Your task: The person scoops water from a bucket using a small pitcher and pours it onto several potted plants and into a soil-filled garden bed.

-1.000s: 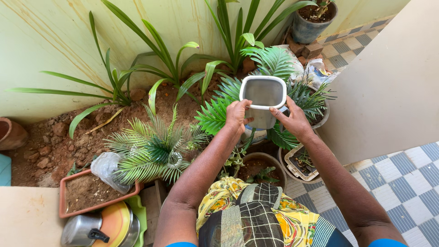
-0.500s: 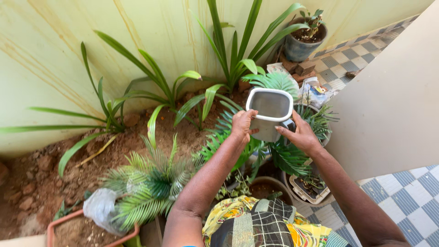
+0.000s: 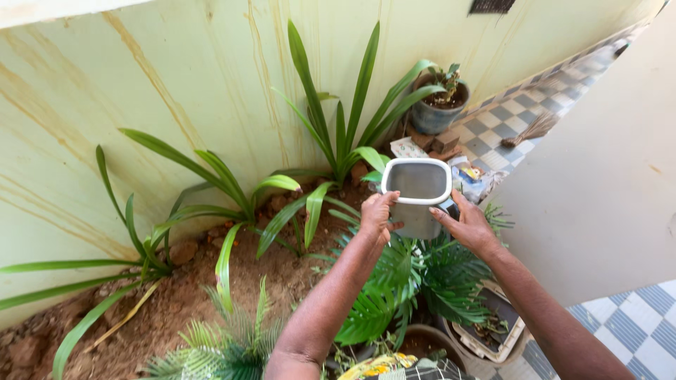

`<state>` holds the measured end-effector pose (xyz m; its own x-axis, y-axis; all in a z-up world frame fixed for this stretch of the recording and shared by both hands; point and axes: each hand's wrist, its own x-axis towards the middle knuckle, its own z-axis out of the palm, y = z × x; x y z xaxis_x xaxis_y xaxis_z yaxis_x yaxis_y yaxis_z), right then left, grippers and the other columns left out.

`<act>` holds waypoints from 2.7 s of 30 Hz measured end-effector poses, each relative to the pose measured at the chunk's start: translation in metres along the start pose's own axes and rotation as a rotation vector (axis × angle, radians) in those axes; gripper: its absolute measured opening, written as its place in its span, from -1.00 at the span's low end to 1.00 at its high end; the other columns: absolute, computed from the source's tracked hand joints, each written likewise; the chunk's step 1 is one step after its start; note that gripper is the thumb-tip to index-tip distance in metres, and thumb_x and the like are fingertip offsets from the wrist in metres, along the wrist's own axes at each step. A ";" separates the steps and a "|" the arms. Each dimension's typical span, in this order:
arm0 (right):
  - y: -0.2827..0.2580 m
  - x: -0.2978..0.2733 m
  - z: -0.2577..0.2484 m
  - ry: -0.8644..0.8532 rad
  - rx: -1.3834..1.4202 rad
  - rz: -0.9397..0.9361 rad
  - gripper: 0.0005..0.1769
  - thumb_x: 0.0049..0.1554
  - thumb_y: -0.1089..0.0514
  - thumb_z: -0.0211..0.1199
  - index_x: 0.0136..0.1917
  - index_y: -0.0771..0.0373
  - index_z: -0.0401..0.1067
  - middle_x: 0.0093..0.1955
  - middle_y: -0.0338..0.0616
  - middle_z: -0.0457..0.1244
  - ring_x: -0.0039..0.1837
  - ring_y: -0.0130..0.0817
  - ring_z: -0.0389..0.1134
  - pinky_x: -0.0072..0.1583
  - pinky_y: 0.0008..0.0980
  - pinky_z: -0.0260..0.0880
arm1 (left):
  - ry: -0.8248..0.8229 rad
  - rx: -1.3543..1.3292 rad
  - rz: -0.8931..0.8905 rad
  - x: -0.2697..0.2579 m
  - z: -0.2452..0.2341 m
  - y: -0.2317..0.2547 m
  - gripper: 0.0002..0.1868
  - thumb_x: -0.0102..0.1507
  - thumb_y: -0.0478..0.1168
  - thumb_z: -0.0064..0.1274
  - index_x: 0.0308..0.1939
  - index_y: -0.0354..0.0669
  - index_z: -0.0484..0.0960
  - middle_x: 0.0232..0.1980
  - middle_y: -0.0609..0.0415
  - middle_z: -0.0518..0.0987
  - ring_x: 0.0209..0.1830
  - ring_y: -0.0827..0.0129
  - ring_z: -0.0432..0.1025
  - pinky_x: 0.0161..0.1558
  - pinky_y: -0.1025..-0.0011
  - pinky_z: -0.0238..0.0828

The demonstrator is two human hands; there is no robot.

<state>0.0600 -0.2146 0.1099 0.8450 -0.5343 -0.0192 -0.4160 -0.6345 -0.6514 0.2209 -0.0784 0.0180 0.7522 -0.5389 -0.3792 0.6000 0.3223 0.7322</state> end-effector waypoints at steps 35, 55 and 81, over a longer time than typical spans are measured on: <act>-0.074 0.264 -0.017 0.126 -0.319 -0.188 -0.46 0.13 -0.06 0.38 0.29 0.22 0.39 0.14 0.15 0.39 0.23 0.05 0.41 0.24 -0.01 0.37 | -0.066 -0.048 -0.011 0.187 0.034 0.112 -0.50 0.19 -0.01 0.11 0.15 -0.11 0.48 0.22 -0.05 0.49 0.02 -0.05 0.45 -0.05 -0.06 0.38; -0.110 0.356 -0.013 0.114 -0.509 -0.146 -0.39 0.24 -0.11 0.31 0.37 0.30 0.28 0.20 0.26 0.33 0.31 0.13 0.34 0.30 0.09 0.28 | -0.208 -0.005 0.043 0.246 0.031 0.141 -0.36 0.15 0.11 0.15 0.18 -0.22 0.49 0.17 -0.16 0.47 0.01 -0.10 0.40 0.03 -0.08 0.41; -0.153 0.385 -0.024 0.194 -0.608 -0.261 -0.47 0.21 -0.06 0.39 0.29 0.26 0.34 0.10 0.25 0.36 0.22 0.18 0.39 0.23 0.18 0.30 | -0.240 -0.071 0.062 0.245 0.045 0.163 -0.30 0.16 0.13 0.08 0.32 -0.08 0.45 0.31 -0.12 0.39 0.15 -0.11 0.35 0.14 -0.06 0.39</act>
<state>0.4413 -0.3370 0.2203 0.8916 -0.3756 0.2531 -0.3692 -0.9264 -0.0741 0.4906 -0.1923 0.0700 0.7070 -0.6829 -0.1838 0.5788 0.4095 0.7052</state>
